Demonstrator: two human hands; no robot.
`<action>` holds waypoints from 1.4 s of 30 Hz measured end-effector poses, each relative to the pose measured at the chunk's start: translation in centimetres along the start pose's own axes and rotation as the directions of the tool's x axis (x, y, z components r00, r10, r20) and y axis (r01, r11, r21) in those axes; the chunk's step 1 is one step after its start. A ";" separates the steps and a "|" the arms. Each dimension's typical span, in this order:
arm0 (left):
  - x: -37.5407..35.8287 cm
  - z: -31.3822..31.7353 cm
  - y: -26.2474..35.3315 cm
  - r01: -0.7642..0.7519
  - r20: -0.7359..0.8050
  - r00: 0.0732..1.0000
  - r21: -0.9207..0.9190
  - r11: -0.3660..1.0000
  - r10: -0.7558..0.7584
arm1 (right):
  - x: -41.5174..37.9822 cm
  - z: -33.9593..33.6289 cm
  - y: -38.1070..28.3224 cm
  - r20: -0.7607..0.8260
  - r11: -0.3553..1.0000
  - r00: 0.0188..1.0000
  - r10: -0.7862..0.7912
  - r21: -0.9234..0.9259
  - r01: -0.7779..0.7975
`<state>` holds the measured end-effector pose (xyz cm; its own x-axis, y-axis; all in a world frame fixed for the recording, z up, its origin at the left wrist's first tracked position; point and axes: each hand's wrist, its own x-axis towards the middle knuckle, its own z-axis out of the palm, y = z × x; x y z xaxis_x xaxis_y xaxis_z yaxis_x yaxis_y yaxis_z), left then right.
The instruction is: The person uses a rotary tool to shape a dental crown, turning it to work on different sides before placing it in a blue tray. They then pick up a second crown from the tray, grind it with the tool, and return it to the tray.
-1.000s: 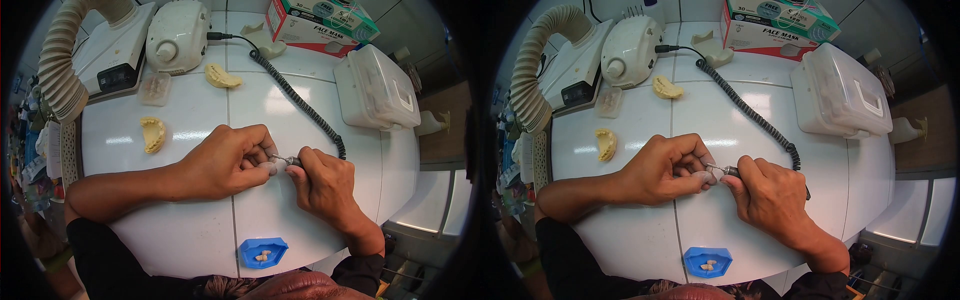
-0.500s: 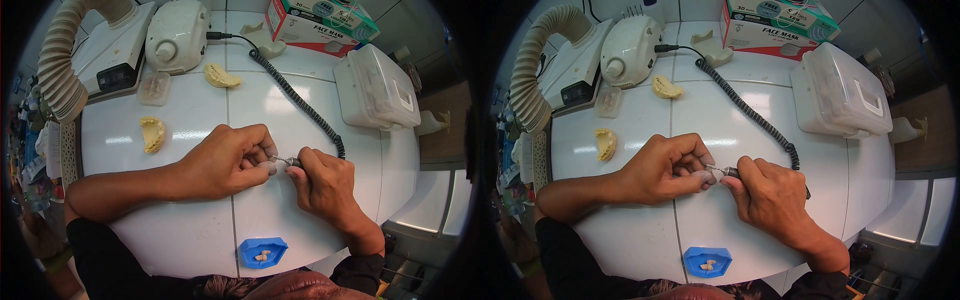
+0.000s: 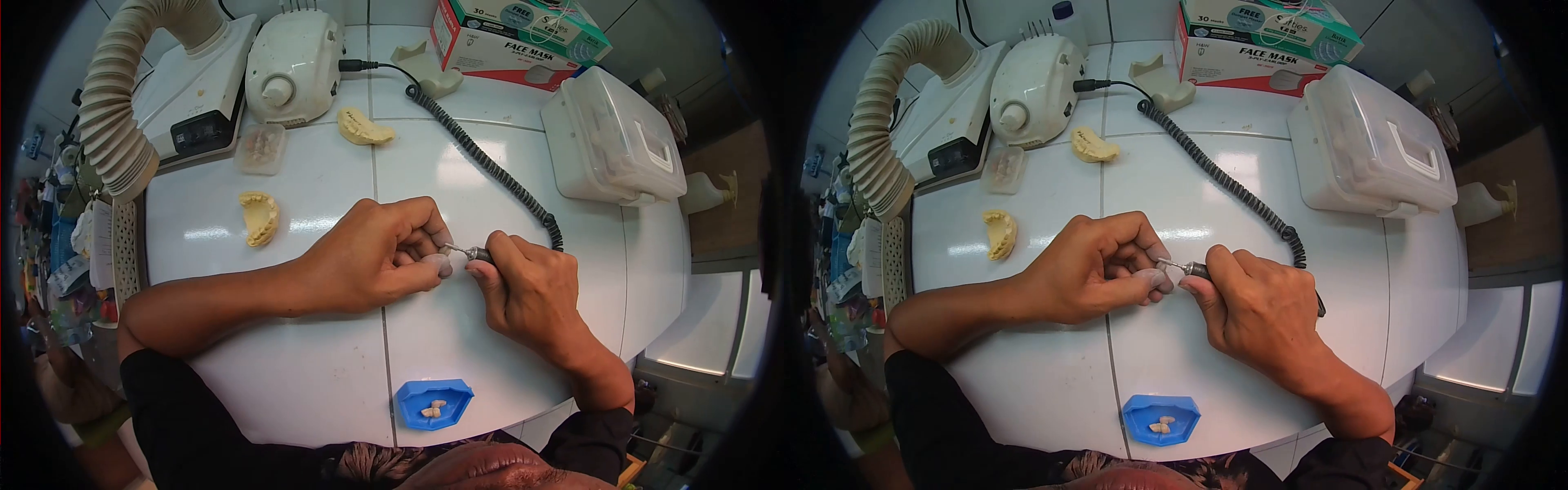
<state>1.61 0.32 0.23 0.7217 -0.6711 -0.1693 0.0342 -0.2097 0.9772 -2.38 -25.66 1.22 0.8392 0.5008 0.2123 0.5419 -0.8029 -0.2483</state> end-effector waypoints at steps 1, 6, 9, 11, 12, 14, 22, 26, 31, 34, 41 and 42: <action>0.0 0.0 0.0 -0.006 -0.006 1.000 -0.027 1.000 0.006 | 0.0 0.1 0.0 -0.008 1.000 1.000 0.005 -0.010 -0.005; 0.2 0.3 -0.8 -0.087 -0.013 0.996 -0.090 0.992 0.086 | -0.4 0.2 0.5 -0.064 0.999 0.998 0.015 0.049 -0.012; 0.4 -0.3 -0.8 -0.080 -0.011 0.997 -0.207 0.975 0.079 | -1.0 0.1 0.7 -0.108 0.997 0.993 0.038 0.078 -0.030; 0.6 -0.8 -1.2 -0.070 -0.023 0.998 -0.266 0.961 0.067 | -1.3 0.2 1.0 -0.119 0.997 0.991 0.058 0.059 -0.052; 0.7 -1.2 -1.6 -0.070 -0.031 0.997 -0.284 0.956 0.064 | -1.4 0.3 1.3 -0.140 0.996 0.987 0.073 0.062 -0.064; 0.9 -1.5 -2.1 -0.093 -0.048 0.995 -0.301 0.949 0.082 | -1.7 0.4 1.8 -0.170 0.994 0.981 0.097 0.067 -0.087; 0.8 -1.1 -2.5 -0.151 -0.131 0.984 -0.264 0.953 0.120 | 0.1 -1.3 2.5 0.018 0.962 0.969 0.247 0.116 -0.247; 0.6 -0.6 -2.5 -0.128 -0.153 0.984 -0.222 0.967 0.095 | 1.6 -1.7 3.0 0.119 0.957 0.953 0.278 0.045 -0.285; 0.3 0.2 -2.5 -0.181 -0.202 0.969 -0.174 0.968 0.145 | 0.2 -1.5 1.8 0.060 0.968 0.967 0.247 0.038 -0.250; 0.6 -0.3 -3.4 -0.187 -0.196 0.969 -0.174 0.967 0.152 | -1.2 -1.5 1.6 -0.031 0.983 0.982 0.184 0.020 -0.183; 0.2 -0.4 -3.5 -0.216 -0.147 0.972 -0.230 0.949 0.185 | -1.4 -1.6 2.2 -0.026 0.979 0.982 0.185 0.090 -0.182; 0.3 -0.3 -3.6 -0.234 -0.136 0.969 -0.242 0.942 0.206 | -1.4 -1.9 2.1 -0.019 0.977 0.981 0.195 0.094 -0.192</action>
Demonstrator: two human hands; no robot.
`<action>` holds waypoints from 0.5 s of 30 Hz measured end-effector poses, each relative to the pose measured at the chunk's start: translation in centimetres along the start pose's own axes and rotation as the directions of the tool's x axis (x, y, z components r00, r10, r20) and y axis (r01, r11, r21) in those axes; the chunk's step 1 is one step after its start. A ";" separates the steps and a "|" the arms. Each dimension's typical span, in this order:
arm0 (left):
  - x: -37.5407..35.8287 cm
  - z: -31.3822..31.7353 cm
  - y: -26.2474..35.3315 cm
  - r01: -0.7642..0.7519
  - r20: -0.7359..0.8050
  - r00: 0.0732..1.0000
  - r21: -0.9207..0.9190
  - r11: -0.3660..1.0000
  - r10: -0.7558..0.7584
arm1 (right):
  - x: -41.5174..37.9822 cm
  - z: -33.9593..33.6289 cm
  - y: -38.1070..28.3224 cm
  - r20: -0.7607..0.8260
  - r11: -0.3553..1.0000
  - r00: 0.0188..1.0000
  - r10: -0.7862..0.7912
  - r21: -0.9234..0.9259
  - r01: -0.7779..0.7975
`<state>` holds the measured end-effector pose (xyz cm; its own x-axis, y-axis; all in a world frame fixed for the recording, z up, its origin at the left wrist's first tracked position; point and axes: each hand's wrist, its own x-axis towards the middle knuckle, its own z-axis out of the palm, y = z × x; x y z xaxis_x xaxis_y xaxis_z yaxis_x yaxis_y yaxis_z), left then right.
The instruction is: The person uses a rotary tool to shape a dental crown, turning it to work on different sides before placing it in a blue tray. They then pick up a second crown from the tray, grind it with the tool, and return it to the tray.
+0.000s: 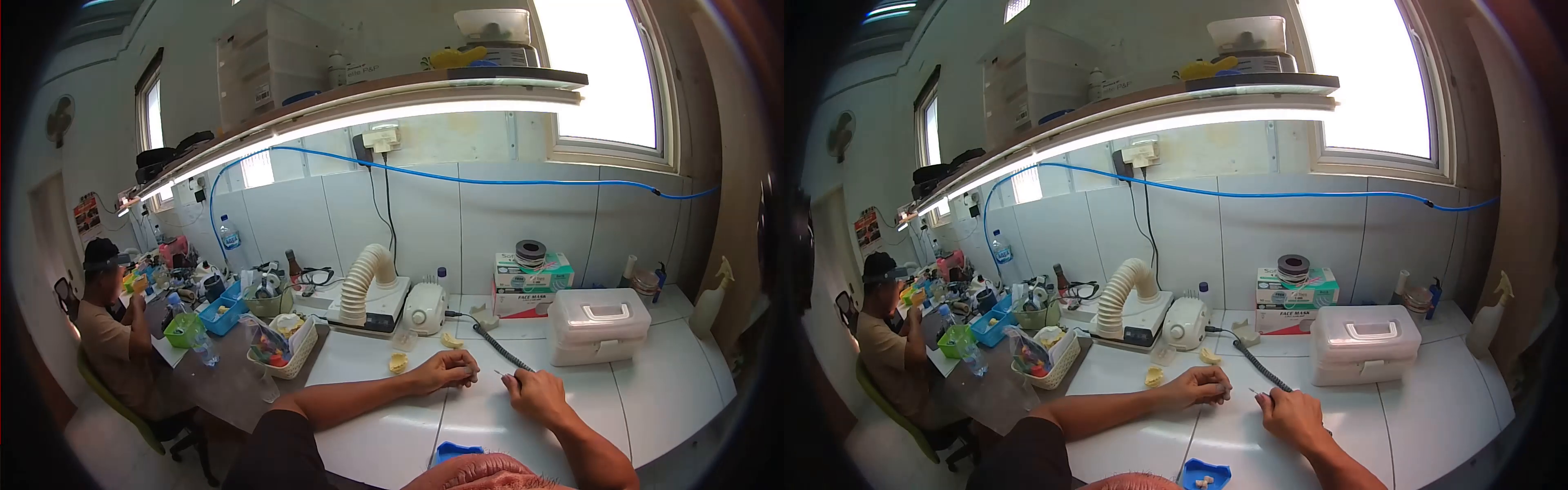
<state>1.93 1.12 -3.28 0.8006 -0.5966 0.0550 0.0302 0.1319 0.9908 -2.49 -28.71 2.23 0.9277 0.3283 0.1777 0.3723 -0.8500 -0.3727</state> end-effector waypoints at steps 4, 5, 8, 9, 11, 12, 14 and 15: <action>0.6 0.6 0.8 -0.055 -0.059 0.996 0.084 0.995 0.060 | 0.0 -0.2 0.0 0.027 1.000 1.000 0.014 0.015 -0.014; 1.0 0.2 1.2 -0.062 -0.043 0.997 0.018 0.998 0.063 | 0.0 -0.2 0.0 0.034 1.000 0.999 0.011 0.014 -0.011; 0.8 1.0 3.7 -0.093 -0.116 0.989 -0.029 0.995 0.089 | -0.1 -0.4 -0.2 0.045 1.000 0.999 0.004 0.009 -0.004; 0.6 1.2 4.7 -0.127 -0.114 0.986 -0.060 0.990 0.120 | -0.1 -0.5 -0.2 0.051 1.000 0.999 0.011 0.006 -0.011; -0.5 3.3 7.7 -0.230 -0.126 0.965 0.020 0.973 0.231 | -0.1 -0.5 -0.2 0.047 0.999 0.999 0.023 0.026 -0.024; -1.1 4.3 9.1 -0.291 -0.101 0.945 0.171 0.941 0.310 | 0.0 -0.3 -0.1 0.040 0.999 0.999 0.018 0.031 -0.019; -2.5 6.8 10.3 -0.367 -0.153 0.878 0.392 0.843 0.453 | 0.2 -0.1 0.0 0.038 0.999 0.999 0.013 0.029 -0.014; -3.0 8.0 10.7 -0.410 -0.158 0.832 0.472 0.780 0.532 | 0.1 0.1 0.0 0.003 0.999 1.000 -0.004 0.052 0.004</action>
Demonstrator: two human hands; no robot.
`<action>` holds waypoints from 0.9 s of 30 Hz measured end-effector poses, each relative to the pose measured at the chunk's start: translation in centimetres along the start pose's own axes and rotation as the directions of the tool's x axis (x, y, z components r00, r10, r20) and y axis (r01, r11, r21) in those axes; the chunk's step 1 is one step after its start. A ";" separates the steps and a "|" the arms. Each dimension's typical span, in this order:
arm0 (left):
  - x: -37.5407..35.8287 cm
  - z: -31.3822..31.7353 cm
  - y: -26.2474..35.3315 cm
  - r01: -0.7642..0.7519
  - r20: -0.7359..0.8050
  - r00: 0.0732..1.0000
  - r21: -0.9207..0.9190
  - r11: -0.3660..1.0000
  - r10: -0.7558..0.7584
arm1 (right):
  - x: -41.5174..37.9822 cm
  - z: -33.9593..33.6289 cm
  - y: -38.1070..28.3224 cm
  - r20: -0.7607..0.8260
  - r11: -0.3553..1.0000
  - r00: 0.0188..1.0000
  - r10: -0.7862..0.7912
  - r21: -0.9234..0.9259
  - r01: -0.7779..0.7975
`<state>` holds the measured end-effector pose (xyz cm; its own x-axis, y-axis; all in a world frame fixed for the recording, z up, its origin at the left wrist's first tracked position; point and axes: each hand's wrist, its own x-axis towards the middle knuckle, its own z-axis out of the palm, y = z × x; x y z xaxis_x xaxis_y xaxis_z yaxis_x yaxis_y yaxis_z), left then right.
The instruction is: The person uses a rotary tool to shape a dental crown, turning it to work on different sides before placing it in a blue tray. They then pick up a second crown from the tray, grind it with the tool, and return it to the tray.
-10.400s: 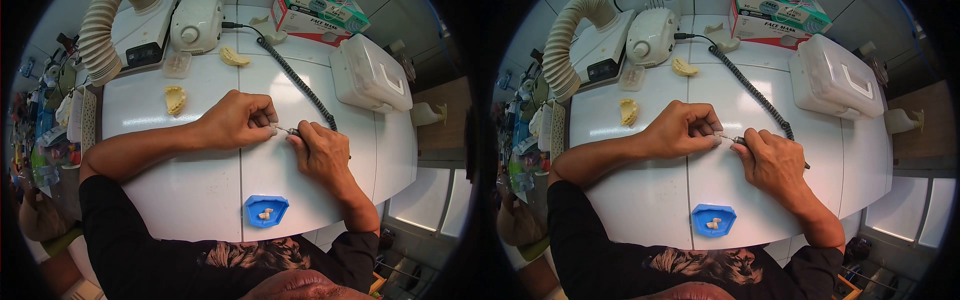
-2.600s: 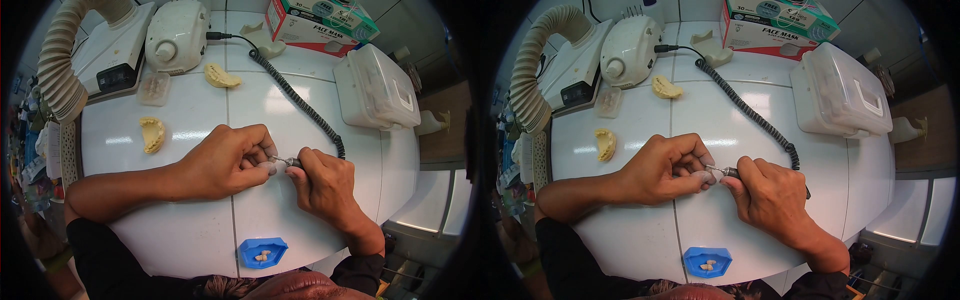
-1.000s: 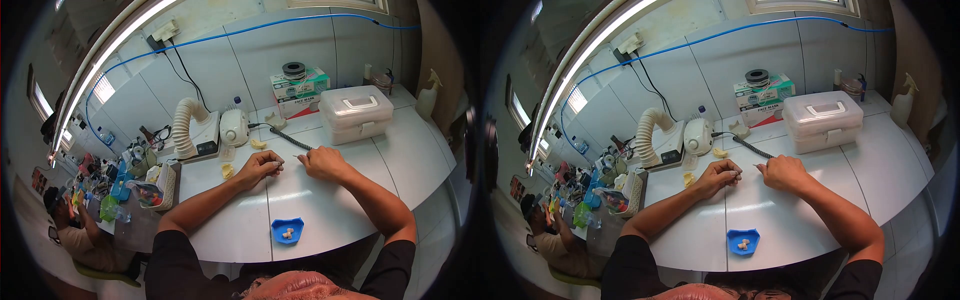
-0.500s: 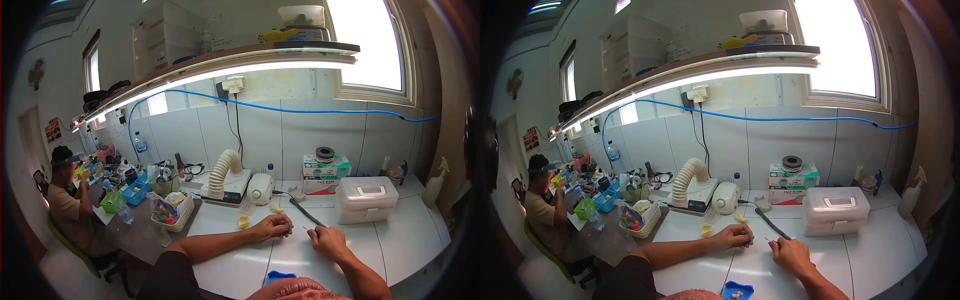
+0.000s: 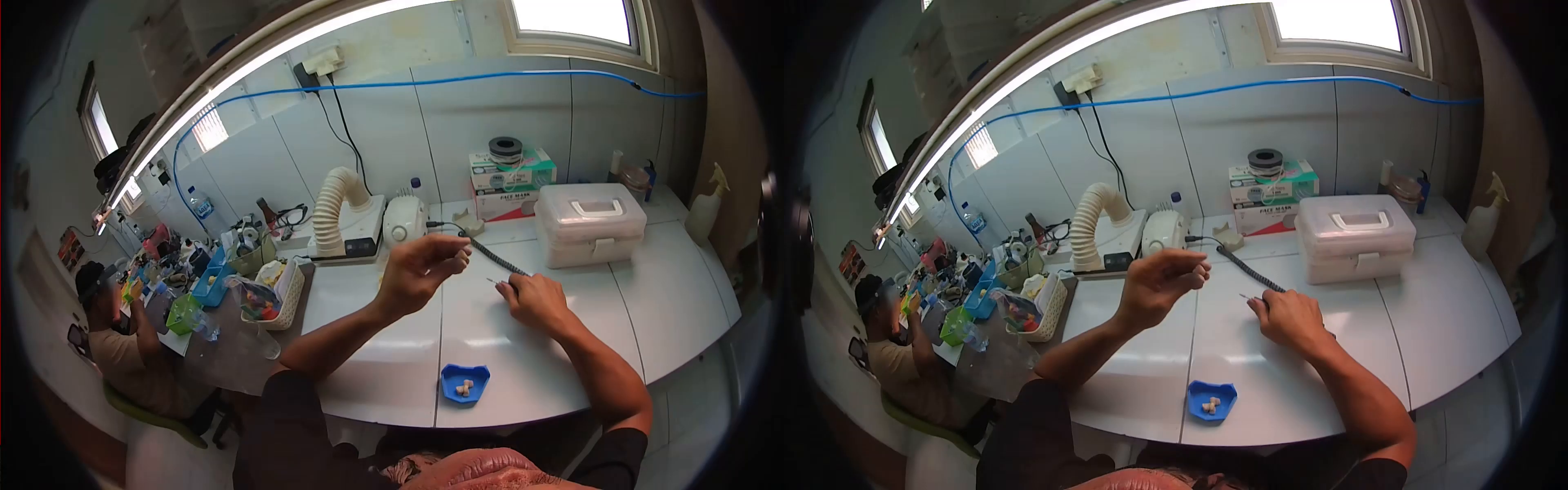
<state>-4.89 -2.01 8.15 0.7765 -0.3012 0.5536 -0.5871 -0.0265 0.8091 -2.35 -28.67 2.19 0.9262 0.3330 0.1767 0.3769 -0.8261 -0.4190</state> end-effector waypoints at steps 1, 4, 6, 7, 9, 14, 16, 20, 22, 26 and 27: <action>-0.3 0.0 0.0 -0.089 0.032 0.996 0.065 0.994 0.087 | -0.1 -0.1 -0.2 -0.003 1.000 1.000 0.013 -0.004 -0.013; -0.7 0.6 0.4 -0.159 0.042 0.987 0.101 0.982 0.155 | 0.2 0.3 0.1 0.013 1.000 0.999 0.030 -0.001 -0.030; -0.7 0.8 0.2 -0.163 0.046 0.986 0.091 0.982 0.160 | 0.3 0.3 0.3 0.024 0.999 0.999 0.040 -0.012 -0.040; -0.7 0.8 0.2 -0.156 0.047 0.987 0.077 0.985 0.152 | 0.2 0.2 0.2 0.033 0.999 0.999 0.040 -0.010 -0.040; -0.6 0.5 0.1 -0.139 0.048 0.989 0.055 0.989 0.137 | 0.4 0.1 0.0 0.034 0.999 0.999 0.036 -0.005 -0.036; -0.5 0.1 -0.3 -0.139 0.032 0.990 -0.001 0.990 0.139 | 0.4 0.1 0.1 0.039 0.999 0.999 0.036 -0.008 -0.035; -0.4 -0.1 -0.1 -0.113 0.022 0.993 -0.041 0.993 0.114 | 0.3 -0.2 -0.1 0.053 0.999 0.998 0.043 -0.013 -0.043; -0.4 -0.2 -0.3 -0.131 0.018 0.991 -0.085 0.988 0.133 | 0.2 -0.6 -0.4 0.071 0.998 0.996 0.055 -0.005 -0.055; -0.4 -0.3 0.0 -0.120 0.019 0.992 -0.081 0.989 0.122 | 0.2 0.0 0.0 0.020 1.000 0.999 0.030 0.008 -0.030; -0.5 -0.2 0.3 -0.121 0.009 0.993 -0.077 0.990 0.122 | 0.2 0.1 0.1 0.000 1.000 1.000 0.019 0.017 -0.019; -0.5 -0.2 0.3 -0.123 0.008 0.992 -0.074 0.990 0.124 | 0.2 0.1 0.1 0.003 1.000 1.000 0.022 0.014 -0.022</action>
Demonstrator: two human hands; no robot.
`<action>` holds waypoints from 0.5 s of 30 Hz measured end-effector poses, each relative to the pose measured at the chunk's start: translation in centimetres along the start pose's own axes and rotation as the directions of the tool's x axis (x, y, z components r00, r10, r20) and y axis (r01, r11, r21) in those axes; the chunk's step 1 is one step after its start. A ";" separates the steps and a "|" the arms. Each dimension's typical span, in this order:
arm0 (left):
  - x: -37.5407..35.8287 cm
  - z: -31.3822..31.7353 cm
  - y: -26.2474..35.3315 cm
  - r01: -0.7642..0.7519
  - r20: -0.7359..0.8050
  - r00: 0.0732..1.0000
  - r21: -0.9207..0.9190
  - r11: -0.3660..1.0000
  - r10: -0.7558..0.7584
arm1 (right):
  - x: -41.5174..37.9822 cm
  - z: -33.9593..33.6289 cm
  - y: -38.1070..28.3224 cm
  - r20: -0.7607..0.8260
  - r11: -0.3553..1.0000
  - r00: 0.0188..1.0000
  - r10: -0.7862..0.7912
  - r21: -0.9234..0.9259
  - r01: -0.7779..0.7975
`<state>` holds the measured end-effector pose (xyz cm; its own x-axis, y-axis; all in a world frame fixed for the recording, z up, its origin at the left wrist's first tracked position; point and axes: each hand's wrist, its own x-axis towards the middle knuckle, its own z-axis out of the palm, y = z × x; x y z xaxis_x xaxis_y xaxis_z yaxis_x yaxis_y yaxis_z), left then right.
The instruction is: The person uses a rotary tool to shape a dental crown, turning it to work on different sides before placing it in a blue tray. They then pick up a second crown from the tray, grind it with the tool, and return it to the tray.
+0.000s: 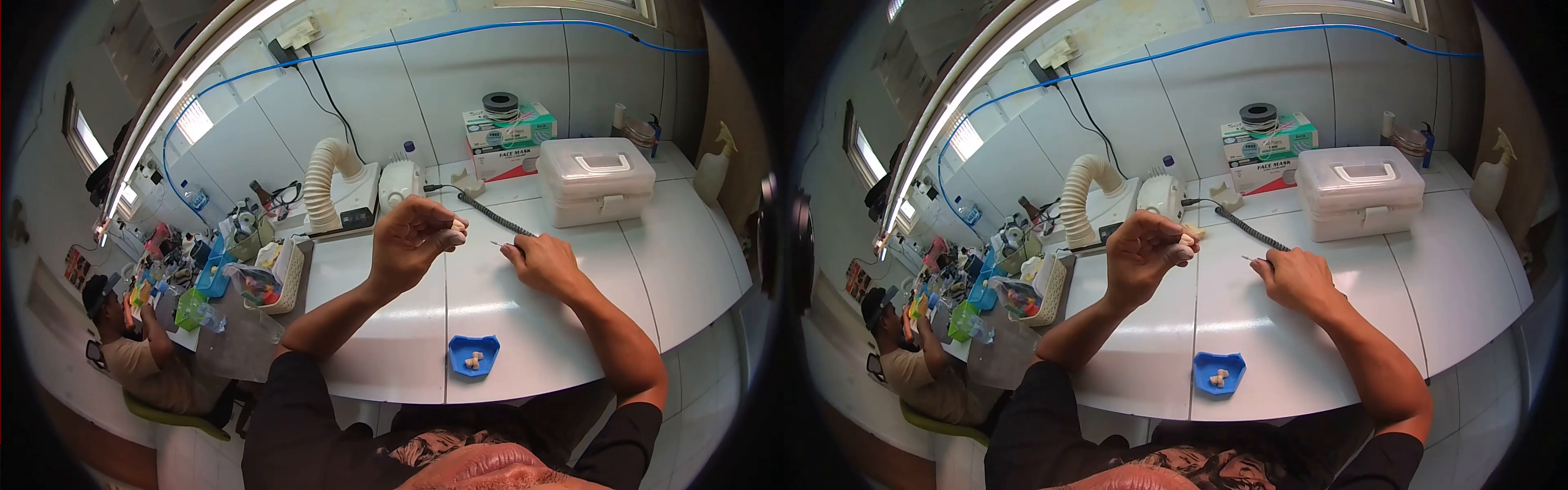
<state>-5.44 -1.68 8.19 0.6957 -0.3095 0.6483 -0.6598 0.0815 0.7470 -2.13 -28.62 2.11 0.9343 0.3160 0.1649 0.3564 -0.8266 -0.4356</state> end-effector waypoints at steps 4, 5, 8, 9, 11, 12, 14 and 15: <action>0.0 -0.2 0.1 -0.005 -0.006 1.000 0.006 1.000 0.005 | 0.0 0.0 0.0 0.008 1.000 1.000 0.006 -0.005 -0.006; -0.1 -0.2 0.0 -0.003 -0.006 1.000 0.007 1.000 0.003 | 0.0 -0.1 0.0 0.009 1.000 1.000 0.007 -0.005 -0.007; -0.1 -0.2 0.1 -0.010 -0.005 1.000 0.022 1.000 0.010 | 0.0 -0.4 -0.2 0.053 1.000 0.998 0.020 -0.018 -0.019; -0.1 -0.2 0.1 -0.013 -0.009 1.000 0.031 0.999 0.014 | 0.0 -0.5 -0.3 0.056 1.000 0.998 0.021 -0.019 -0.020; -0.1 -0.2 0.2 -0.020 -0.016 1.000 0.050 0.999 0.021 | 0.0 -0.6 -0.4 0.061 1.000 0.998 0.025 -0.020 -0.024; -0.1 -0.2 0.2 -0.025 -0.010 1.000 0.054 0.998 0.025 | 0.0 -0.5 -0.3 0.045 1.000 0.999 0.015 -0.020 -0.014; -0.1 -0.3 -0.1 -0.027 0.000 1.000 0.059 0.998 0.027 | 0.1 0.0 0.0 0.020 1.000 1.000 0.000 -0.019 0.000; -0.2 -0.4 -0.4 0.008 0.010 1.000 0.061 0.998 -0.009 | 0.0 0.0 0.1 0.013 1.000 1.000 -0.004 -0.019 0.004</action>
<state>-5.15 -1.28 7.80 0.6986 -0.3198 0.6400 -0.6702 0.0208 0.7419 -2.07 -28.70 2.05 0.9328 0.3254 0.1551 0.3604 -0.8340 -0.4178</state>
